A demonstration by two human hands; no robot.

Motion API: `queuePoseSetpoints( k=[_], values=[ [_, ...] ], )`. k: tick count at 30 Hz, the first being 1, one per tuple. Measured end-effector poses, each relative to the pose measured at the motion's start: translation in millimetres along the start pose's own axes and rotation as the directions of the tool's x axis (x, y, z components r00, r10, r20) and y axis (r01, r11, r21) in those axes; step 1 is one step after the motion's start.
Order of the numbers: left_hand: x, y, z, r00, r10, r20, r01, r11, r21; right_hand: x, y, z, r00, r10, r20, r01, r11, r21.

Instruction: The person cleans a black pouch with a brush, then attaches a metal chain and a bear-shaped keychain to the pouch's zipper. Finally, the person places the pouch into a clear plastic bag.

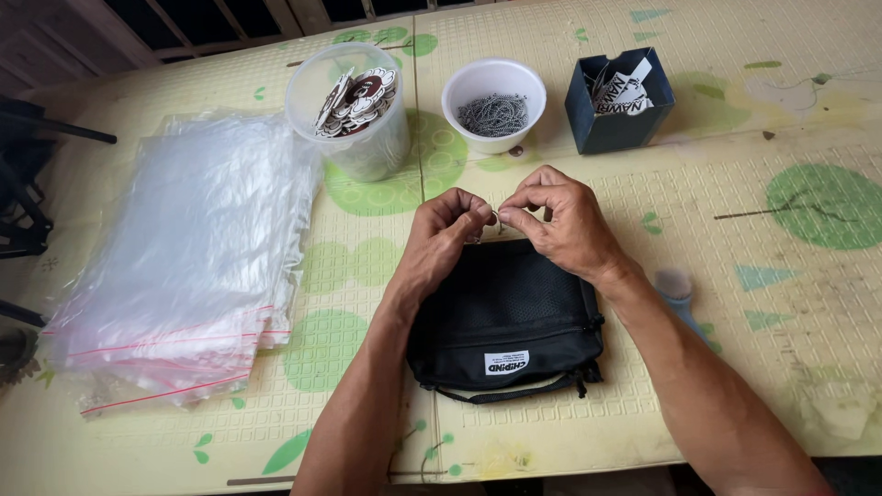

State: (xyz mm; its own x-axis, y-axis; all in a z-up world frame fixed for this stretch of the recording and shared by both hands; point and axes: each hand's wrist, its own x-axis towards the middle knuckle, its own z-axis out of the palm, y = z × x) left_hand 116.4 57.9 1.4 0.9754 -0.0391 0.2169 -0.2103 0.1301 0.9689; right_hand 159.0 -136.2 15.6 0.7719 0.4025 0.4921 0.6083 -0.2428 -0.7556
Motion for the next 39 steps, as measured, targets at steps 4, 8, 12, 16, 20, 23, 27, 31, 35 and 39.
queuePoseSetpoints(
  k=[4,8,12,16,20,23,27,31,35,39],
  values=[
    [-1.1,-2.6,-1.0,1.0,-0.01,0.011,0.01,1.0,0.02,-1.6,1.4,3.8,1.0,0.016,0.017,-0.016,1.0,0.009],
    [-0.4,-2.2,-1.4,1.0,-0.014,0.01,0.014,1.0,0.009,-2.0,6.6,4.7,0.995,0.093,0.038,-0.097,0.991,0.089],
    [-0.6,-4.1,-0.7,0.998,-0.054,0.039,0.054,0.998,-0.013,-2.6,-7.4,4.0,0.98,0.199,0.009,-0.196,0.957,0.215],
    [-1.3,-1.8,0.5,0.997,-0.061,0.048,0.062,0.998,-0.023,-3.9,-7.6,12.5,0.969,0.244,-0.021,-0.224,0.917,0.331],
    [0.9,-10.2,-0.9,0.997,-0.06,0.054,0.063,0.996,-0.061,-6.8,-7.1,17.8,0.957,0.289,-0.036,-0.243,0.863,0.444],
    [0.5,-11.3,0.2,0.996,-0.08,0.034,0.083,0.991,-0.103,-7.6,-12.4,18.4,0.955,0.292,-0.051,-0.237,0.856,0.459],
    [-0.1,-15.7,1.0,0.992,-0.127,0.001,0.126,0.981,-0.15,-9.9,-3.8,20.2,0.957,0.282,-0.069,-0.223,0.866,0.447],
    [0.4,-18.6,1.1,0.993,-0.116,-0.013,0.113,0.983,-0.148,-8.5,-11.9,21.7,0.955,0.289,-0.067,-0.231,0.866,0.443],
    [0.1,-11.7,6.8,0.996,-0.07,-0.062,0.06,0.987,-0.152,-9.7,-16.3,23.7,0.939,0.342,-0.046,-0.277,0.826,0.49],
    [1.0,-5.3,5.0,0.987,-0.009,-0.16,-0.015,0.988,-0.152,-11.6,-20.5,25.0,0.9,0.435,0.014,-0.357,0.719,0.597]
  ],
)
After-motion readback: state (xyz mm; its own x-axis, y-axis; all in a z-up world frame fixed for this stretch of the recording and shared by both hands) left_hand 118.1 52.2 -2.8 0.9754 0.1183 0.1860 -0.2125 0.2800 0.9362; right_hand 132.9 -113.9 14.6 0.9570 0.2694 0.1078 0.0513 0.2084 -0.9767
